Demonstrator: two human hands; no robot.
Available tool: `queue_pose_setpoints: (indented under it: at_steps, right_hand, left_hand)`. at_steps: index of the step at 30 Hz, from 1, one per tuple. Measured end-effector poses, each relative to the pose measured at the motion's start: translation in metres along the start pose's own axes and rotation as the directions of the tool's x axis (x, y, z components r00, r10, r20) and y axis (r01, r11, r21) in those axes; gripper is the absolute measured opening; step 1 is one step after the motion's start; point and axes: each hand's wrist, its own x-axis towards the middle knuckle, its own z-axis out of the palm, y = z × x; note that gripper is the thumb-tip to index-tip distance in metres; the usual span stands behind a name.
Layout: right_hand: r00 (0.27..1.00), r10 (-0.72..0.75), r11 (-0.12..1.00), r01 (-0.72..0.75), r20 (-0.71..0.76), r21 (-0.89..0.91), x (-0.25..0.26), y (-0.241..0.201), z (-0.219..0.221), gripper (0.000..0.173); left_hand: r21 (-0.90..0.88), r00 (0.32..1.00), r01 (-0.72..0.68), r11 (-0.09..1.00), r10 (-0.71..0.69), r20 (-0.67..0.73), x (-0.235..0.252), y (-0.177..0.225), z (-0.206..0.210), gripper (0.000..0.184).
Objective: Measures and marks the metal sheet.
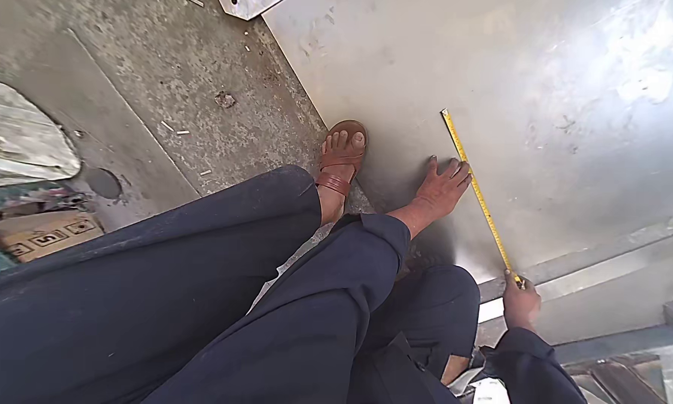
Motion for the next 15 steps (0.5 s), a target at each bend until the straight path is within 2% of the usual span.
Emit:
queue_pose_setpoints:
  at_steps: [3, 15]
  right_hand:
    - [1.0, 0.004, 1.0, -0.004, -0.009, 0.004, 0.0005, 0.0015, 0.002, 0.054]
    - [1.0, 0.031, 1.0, -0.031, -0.004, -0.004, 0.0013, -0.0007, 0.002, 0.054]
  left_hand:
    - [-0.006, 0.999, -0.003, 1.0, 0.003, -0.049, -0.0021, -0.0024, 0.0075, 0.049]
    - [0.014, 0.996, 0.089, 0.996, -0.089, -0.008, -0.0002, -0.0056, 0.0024, 0.053]
